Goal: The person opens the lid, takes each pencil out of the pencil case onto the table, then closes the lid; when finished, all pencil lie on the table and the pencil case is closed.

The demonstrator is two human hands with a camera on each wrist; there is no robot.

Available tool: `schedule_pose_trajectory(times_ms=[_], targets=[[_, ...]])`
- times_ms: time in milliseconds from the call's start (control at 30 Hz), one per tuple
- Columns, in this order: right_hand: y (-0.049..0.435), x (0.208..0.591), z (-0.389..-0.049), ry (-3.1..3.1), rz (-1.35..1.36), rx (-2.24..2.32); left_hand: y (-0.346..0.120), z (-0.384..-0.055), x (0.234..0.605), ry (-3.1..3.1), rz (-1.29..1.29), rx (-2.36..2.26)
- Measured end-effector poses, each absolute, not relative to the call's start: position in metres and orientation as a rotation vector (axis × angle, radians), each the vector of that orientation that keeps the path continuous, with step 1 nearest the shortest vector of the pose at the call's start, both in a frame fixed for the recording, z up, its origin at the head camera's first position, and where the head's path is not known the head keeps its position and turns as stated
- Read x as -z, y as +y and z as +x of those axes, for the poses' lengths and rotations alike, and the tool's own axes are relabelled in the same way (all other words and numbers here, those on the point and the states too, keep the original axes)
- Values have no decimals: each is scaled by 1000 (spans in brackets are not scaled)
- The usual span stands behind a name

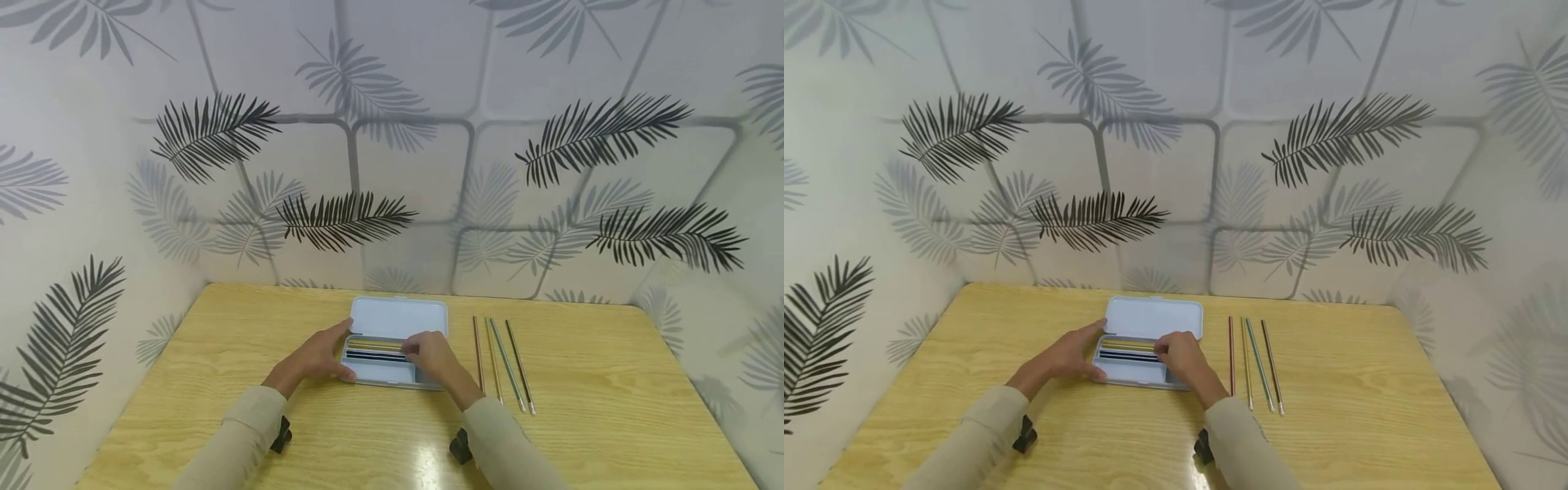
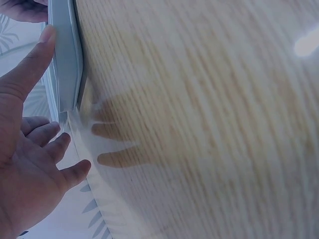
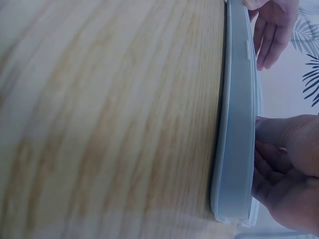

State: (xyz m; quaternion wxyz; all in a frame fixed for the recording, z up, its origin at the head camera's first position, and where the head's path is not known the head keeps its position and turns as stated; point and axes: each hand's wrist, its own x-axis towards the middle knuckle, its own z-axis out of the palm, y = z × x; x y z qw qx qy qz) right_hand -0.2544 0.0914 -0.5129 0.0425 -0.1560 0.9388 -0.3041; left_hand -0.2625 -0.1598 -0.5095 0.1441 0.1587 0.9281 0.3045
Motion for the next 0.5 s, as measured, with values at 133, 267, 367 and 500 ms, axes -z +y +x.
schedule_pose_trajectory(times_ms=[133, 267, 367, 500], targets=[[90, 512, -255, 2856, -495, 876, -159, -261, 508, 2671, 443, -883], [87, 510, -255, 2850, -500, 802, -158, -260, 506, 2667, 442, -894], [85, 509, -255, 2851, -455, 770, -158, -260, 505, 2671, 445, -889], [84, 510, -255, 2862, -438, 755, -159, -261, 506, 2680, 443, -873]])
